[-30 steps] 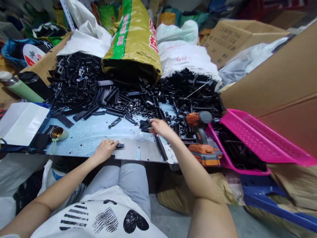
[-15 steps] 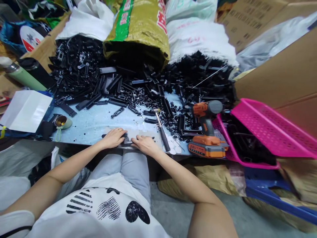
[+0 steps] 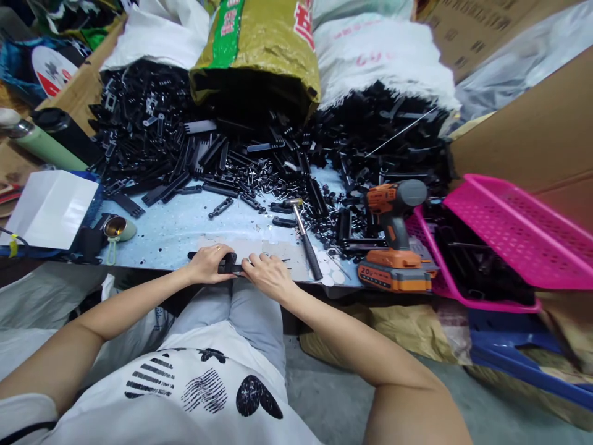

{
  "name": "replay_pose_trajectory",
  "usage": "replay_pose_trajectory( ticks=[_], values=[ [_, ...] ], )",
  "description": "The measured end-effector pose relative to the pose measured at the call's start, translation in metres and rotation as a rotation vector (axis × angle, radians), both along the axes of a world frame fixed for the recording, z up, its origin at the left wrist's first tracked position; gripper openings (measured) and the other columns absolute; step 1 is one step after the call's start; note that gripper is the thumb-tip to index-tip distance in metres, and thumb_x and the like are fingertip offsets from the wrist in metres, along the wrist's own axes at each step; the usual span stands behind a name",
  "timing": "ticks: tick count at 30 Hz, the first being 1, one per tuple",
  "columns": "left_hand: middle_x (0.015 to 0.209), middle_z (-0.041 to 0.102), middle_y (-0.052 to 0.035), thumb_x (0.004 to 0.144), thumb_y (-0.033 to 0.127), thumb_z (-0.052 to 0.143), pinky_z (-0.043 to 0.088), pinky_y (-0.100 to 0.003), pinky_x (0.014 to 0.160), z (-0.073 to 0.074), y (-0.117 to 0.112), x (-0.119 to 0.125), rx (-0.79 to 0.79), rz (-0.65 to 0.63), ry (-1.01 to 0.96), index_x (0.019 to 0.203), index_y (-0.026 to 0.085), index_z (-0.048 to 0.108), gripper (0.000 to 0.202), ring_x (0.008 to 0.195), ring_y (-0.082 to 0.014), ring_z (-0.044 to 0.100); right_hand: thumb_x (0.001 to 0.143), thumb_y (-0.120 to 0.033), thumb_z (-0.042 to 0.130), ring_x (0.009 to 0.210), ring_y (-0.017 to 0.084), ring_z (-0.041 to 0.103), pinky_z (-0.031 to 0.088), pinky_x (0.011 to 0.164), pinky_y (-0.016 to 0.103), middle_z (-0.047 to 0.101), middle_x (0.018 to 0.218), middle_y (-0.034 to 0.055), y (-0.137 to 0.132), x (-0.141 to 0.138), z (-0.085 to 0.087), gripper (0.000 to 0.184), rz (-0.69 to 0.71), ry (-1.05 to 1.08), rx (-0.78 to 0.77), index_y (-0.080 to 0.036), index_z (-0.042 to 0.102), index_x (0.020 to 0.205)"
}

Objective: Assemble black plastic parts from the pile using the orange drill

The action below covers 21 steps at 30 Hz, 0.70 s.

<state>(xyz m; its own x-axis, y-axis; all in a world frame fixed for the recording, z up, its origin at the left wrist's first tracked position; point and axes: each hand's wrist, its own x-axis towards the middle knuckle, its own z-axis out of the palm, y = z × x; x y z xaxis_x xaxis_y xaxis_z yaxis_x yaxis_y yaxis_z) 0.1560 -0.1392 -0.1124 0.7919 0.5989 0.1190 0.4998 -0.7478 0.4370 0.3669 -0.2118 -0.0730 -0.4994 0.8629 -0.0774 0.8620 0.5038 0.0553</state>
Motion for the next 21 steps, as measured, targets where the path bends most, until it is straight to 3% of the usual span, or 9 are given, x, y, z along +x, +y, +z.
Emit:
replay_pose_trajectory(
  ticks=[3, 6, 11, 13, 16, 18, 21],
  values=[
    [0.097, 0.063, -0.0080, 0.081, 0.050, 0.057, 0.047, -0.032, 0.077, -0.001, -0.001, 0.000, 0.023, -0.010, -0.010, 0.107, 0.018, 0.049, 0.043, 0.092, -0.0228, 0.062, 0.099, -0.041, 0.027, 0.079, 0.018, 0.053, 0.024, 0.062, 0.029, 0.060, 0.091, 0.0075, 0.003, 0.000, 0.002, 0.035, 0.009, 0.006, 0.018, -0.020, 0.055, 0.103],
    [0.091, 0.063, -0.0075, 0.081, 0.054, 0.056, 0.046, -0.030, 0.074, 0.000, -0.003, 0.000, 0.024, -0.014, 0.001, 0.103, 0.017, 0.051, 0.044, 0.087, -0.0220, 0.062, 0.098, -0.043, 0.027, 0.078, 0.017, 0.052, 0.024, 0.062, 0.029, 0.060, 0.091, 0.0074, 0.008, 0.005, -0.001, 0.037, 0.051, 0.023, 0.016, -0.020, 0.055, 0.103],
    [0.096, 0.062, -0.0086, 0.079, 0.063, 0.053, 0.046, -0.032, 0.076, 0.002, 0.013, 0.017, -0.045, -0.089, 0.129, 0.106, 0.017, 0.054, 0.054, 0.091, -0.0238, 0.059, 0.095, -0.050, 0.034, 0.080, 0.017, 0.052, 0.029, 0.064, 0.028, 0.060, 0.089, 0.0064, 0.017, 0.025, -0.031, 0.040, 0.042, 0.147, 0.026, -0.019, 0.059, 0.096],
    [0.105, 0.061, -0.0096, 0.087, 0.056, 0.047, 0.045, -0.033, 0.082, 0.004, 0.038, 0.041, -0.062, -0.084, 0.134, 0.113, 0.017, 0.053, 0.048, 0.100, -0.0240, 0.056, 0.094, -0.049, 0.038, 0.083, 0.017, 0.052, 0.031, 0.067, 0.028, 0.060, 0.091, 0.0070, 0.018, 0.033, -0.048, 0.038, 0.016, 0.218, 0.049, -0.018, 0.060, 0.096],
    [0.115, 0.056, -0.0123, 0.095, 0.028, 0.036, 0.041, -0.035, 0.089, 0.008, 0.091, 0.093, 0.018, 0.150, 0.092, 0.119, 0.015, 0.053, 0.033, 0.109, -0.0239, 0.048, 0.094, -0.047, 0.040, 0.084, 0.018, 0.052, 0.034, 0.070, 0.029, 0.061, 0.091, 0.0078, 0.013, 0.036, -0.065, 0.037, -0.023, 0.269, 0.064, -0.017, 0.061, 0.097],
    [0.118, 0.053, -0.0139, 0.090, 0.013, 0.037, 0.039, -0.036, 0.090, 0.009, 0.126, 0.130, 0.071, 0.237, 0.131, 0.120, 0.015, 0.055, 0.035, 0.111, -0.0250, 0.045, 0.093, -0.047, 0.040, 0.084, 0.018, 0.053, 0.035, 0.071, 0.030, 0.062, 0.091, 0.0077, 0.009, 0.033, -0.067, 0.037, -0.042, 0.283, 0.050, -0.017, 0.061, 0.098],
    [0.122, 0.051, -0.0156, 0.086, 0.006, 0.039, 0.037, -0.039, 0.090, 0.005, 0.163, 0.170, 0.111, 0.248, 0.223, 0.113, 0.014, 0.060, 0.034, 0.114, -0.0273, 0.043, 0.093, -0.048, 0.041, 0.089, 0.020, 0.053, 0.038, 0.075, 0.031, 0.062, 0.097, 0.0084, 0.012, 0.035, -0.059, 0.037, -0.080, 0.313, 0.049, -0.018, 0.060, 0.105]
  ],
)
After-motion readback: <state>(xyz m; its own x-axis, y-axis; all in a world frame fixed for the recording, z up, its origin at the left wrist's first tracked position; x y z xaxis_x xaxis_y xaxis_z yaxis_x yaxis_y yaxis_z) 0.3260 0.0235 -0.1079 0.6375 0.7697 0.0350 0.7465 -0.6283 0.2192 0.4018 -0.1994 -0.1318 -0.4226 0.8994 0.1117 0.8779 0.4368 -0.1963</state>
